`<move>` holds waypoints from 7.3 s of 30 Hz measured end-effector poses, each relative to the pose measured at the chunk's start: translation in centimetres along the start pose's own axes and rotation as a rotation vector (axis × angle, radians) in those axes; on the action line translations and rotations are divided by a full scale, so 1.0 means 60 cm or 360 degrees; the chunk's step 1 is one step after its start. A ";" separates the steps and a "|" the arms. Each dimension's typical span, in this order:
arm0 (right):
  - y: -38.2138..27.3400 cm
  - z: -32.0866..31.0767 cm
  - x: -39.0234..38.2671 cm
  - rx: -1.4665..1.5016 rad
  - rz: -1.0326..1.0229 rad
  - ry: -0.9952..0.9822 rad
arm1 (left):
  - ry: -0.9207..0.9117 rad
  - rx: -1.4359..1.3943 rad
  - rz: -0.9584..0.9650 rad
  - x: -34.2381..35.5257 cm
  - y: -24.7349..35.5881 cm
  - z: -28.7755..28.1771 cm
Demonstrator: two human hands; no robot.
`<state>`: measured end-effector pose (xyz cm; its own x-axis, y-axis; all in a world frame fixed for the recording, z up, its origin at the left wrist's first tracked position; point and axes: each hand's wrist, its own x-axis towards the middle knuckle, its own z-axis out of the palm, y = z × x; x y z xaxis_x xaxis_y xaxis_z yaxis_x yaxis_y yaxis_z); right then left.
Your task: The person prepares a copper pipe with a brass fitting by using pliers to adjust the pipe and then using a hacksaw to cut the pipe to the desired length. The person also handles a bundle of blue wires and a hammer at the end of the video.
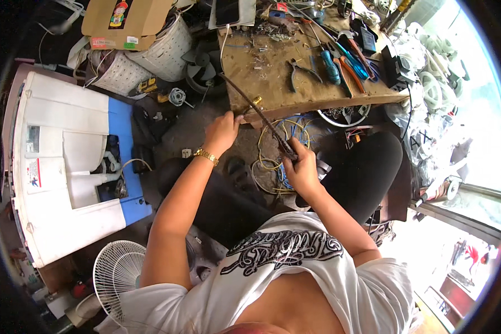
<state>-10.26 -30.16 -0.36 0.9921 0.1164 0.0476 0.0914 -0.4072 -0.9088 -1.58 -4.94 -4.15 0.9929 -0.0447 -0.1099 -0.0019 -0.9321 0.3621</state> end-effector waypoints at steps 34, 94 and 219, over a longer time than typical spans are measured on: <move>0.032 0.079 0.118 0.0004 -0.0247 0.0058 | 0.0002 -0.0062 -0.0012 0.012 -0.010 0.002; 0.017 0.035 0.054 -0.0039 -0.0157 -0.0025 | 0.0069 -0.0039 -0.0177 -0.007 -0.016 0.001; 0.000 0.061 0.075 0.0096 -0.0143 -0.0020 | 0.0052 -0.0024 -0.0199 -0.019 0.002 0.012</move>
<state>-6.14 -26.29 -1.66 0.9789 0.1614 0.1254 0.1743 -0.3392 -0.9244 -2.79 -5.24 -4.68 0.9886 0.0836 -0.1254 0.1240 -0.9242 0.3613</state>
